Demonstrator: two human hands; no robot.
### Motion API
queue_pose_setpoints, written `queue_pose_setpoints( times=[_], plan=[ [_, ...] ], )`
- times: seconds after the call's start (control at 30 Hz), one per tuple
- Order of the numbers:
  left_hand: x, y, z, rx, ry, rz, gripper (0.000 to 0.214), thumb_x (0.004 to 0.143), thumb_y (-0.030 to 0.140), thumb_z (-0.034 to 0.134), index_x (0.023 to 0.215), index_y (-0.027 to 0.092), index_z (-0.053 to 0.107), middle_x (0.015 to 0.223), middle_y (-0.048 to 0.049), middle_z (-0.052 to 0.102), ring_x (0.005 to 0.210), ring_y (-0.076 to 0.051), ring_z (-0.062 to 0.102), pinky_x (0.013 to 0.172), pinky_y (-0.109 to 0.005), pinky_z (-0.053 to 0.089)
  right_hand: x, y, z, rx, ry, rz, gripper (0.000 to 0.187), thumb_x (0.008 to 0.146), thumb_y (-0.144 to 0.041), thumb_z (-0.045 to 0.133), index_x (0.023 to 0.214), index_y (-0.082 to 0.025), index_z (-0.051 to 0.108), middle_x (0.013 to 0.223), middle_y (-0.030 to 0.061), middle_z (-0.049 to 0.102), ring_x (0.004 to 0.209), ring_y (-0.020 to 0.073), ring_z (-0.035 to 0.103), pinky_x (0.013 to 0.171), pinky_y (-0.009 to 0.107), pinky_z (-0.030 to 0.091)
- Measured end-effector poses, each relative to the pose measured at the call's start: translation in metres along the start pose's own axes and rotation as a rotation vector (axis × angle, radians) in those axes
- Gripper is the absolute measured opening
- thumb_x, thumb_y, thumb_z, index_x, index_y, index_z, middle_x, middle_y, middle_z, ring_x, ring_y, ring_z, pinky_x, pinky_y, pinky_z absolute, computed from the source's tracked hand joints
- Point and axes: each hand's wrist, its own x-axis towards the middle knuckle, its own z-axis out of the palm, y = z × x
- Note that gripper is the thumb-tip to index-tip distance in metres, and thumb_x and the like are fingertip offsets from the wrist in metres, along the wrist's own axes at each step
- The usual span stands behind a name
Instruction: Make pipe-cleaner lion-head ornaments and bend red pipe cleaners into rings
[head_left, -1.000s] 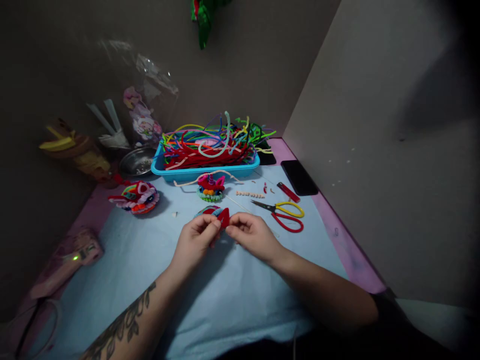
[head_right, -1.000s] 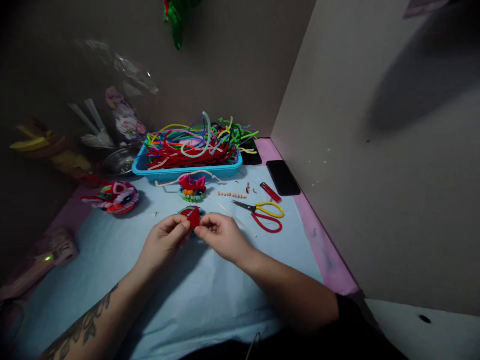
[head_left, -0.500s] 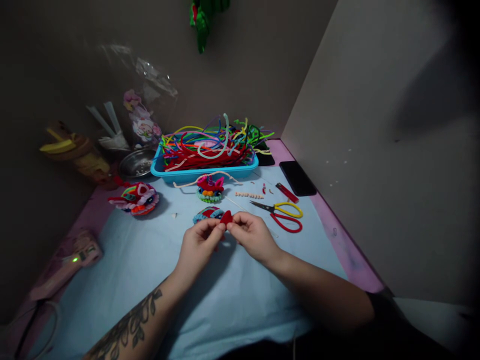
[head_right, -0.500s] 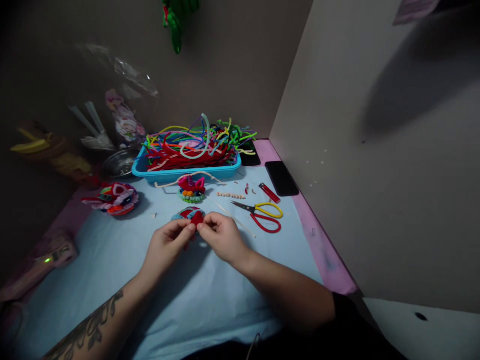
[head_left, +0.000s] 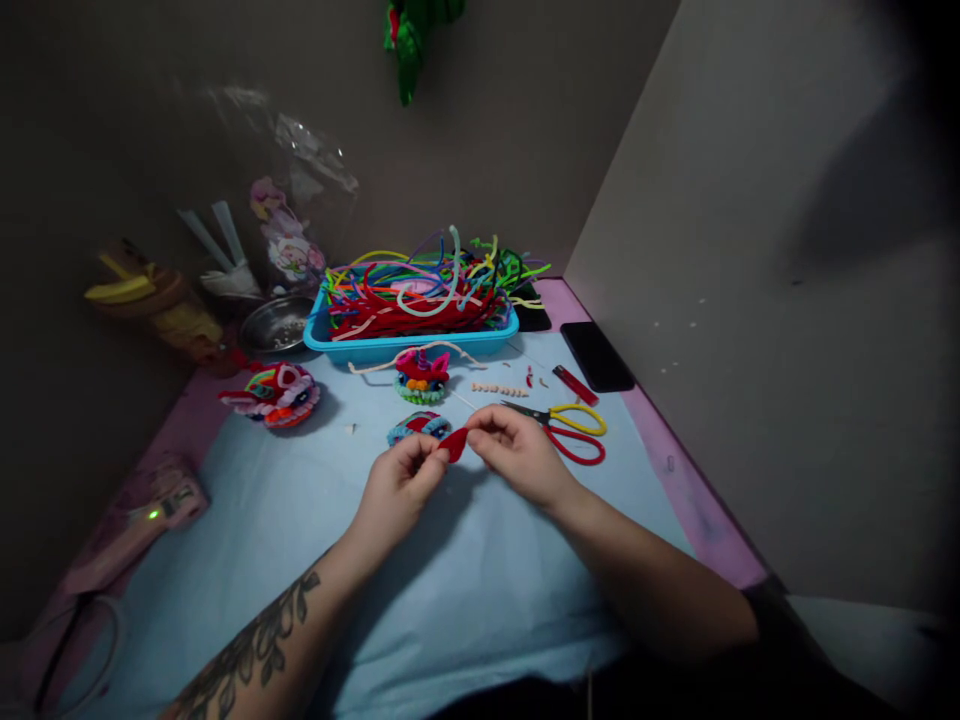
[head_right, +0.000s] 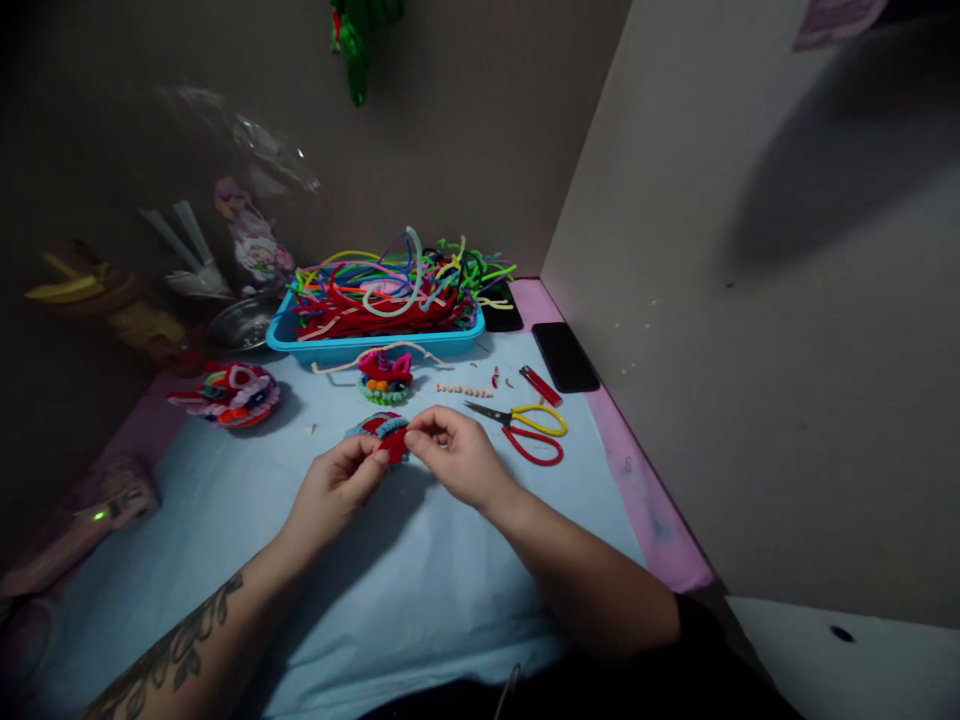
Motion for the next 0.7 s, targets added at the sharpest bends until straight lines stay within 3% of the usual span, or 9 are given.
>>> queue_pose_setpoints(
  times=[0.27, 0.57, 0.7],
  plan=[
    [-0.0007, -0.0046, 0.0012, 0.099, -0.048, 0.055, 0.022, 0.079, 0.035, 0.053, 0.067, 0.017, 0.050, 0.058, 0.0039, 0.040, 0.053, -0.009, 0.034, 0.050, -0.022, 0.027, -0.0042, -0.0022, -0.0010, -0.233, 0.057, -0.104, 0.014, 0.079, -0.025, 0.054, 0.069, -0.016, 0.056, 0.065, -0.0012, 0.055, 0.061, 0.0107, 0.049, 0.058, 0.023, 0.039],
    [0.0024, -0.0030, -0.0021, 0.076, -0.034, 0.023, 0.021, 0.076, 0.036, 0.054, 0.068, 0.016, 0.053, 0.057, 0.0039, 0.041, 0.052, -0.009, 0.035, 0.050, -0.022, 0.028, -0.0003, 0.0042, -0.0020, -0.105, -0.005, -0.049, 0.016, 0.079, -0.031, 0.058, 0.077, -0.015, 0.061, 0.067, -0.0002, 0.058, 0.059, 0.0104, 0.051, 0.058, 0.023, 0.042],
    [0.0010, -0.0032, -0.0018, 0.120, -0.059, 0.064, 0.021, 0.078, 0.034, 0.052, 0.067, 0.016, 0.052, 0.059, 0.0032, 0.042, 0.054, -0.010, 0.036, 0.051, -0.022, 0.029, -0.0012, 0.0013, -0.0028, -0.194, -0.022, -0.052, 0.016, 0.078, -0.030, 0.058, 0.075, -0.015, 0.063, 0.070, 0.0021, 0.063, 0.065, 0.0130, 0.056, 0.063, 0.025, 0.044]
  ],
)
